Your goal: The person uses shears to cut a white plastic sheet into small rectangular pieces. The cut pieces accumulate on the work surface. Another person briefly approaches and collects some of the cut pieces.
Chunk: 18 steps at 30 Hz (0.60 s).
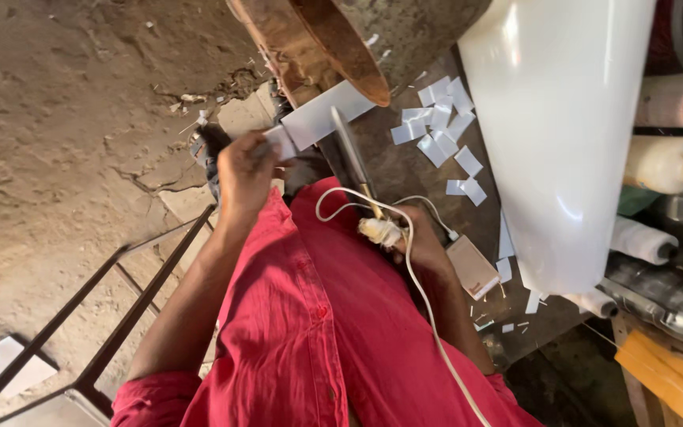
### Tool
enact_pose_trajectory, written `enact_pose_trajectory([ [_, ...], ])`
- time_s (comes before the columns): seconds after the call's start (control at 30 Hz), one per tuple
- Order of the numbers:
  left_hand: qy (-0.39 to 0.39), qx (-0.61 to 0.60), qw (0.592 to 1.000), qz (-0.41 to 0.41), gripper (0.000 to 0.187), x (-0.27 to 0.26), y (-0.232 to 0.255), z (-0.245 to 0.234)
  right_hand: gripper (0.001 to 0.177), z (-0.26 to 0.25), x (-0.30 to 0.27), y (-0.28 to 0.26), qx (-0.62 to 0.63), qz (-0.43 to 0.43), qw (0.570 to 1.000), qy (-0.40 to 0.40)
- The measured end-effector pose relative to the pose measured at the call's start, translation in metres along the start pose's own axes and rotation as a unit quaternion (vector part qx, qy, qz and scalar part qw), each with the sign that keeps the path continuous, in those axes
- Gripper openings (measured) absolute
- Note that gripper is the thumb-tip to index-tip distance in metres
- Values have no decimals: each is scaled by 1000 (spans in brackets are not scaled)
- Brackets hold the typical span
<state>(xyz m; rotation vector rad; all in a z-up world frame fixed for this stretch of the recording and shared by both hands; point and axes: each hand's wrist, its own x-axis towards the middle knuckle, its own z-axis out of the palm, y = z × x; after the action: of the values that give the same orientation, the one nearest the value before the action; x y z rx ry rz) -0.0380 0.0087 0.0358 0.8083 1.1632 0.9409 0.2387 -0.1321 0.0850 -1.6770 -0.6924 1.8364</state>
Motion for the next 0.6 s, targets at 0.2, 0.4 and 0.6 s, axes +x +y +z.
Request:
enact_pose_trajectory([
  [0.2,42,-77,996,-14,28,6,-30,33,78,-8,8,8,42,-72,995,-56],
  [0.4,53,-26,998,12,49,9,-39,31,81,-7,15,19,25,-57,997,-54],
  [0.6,60,-39,996,46,49,12,-57,30,80,-20,12,34,52,-91,992,-70],
])
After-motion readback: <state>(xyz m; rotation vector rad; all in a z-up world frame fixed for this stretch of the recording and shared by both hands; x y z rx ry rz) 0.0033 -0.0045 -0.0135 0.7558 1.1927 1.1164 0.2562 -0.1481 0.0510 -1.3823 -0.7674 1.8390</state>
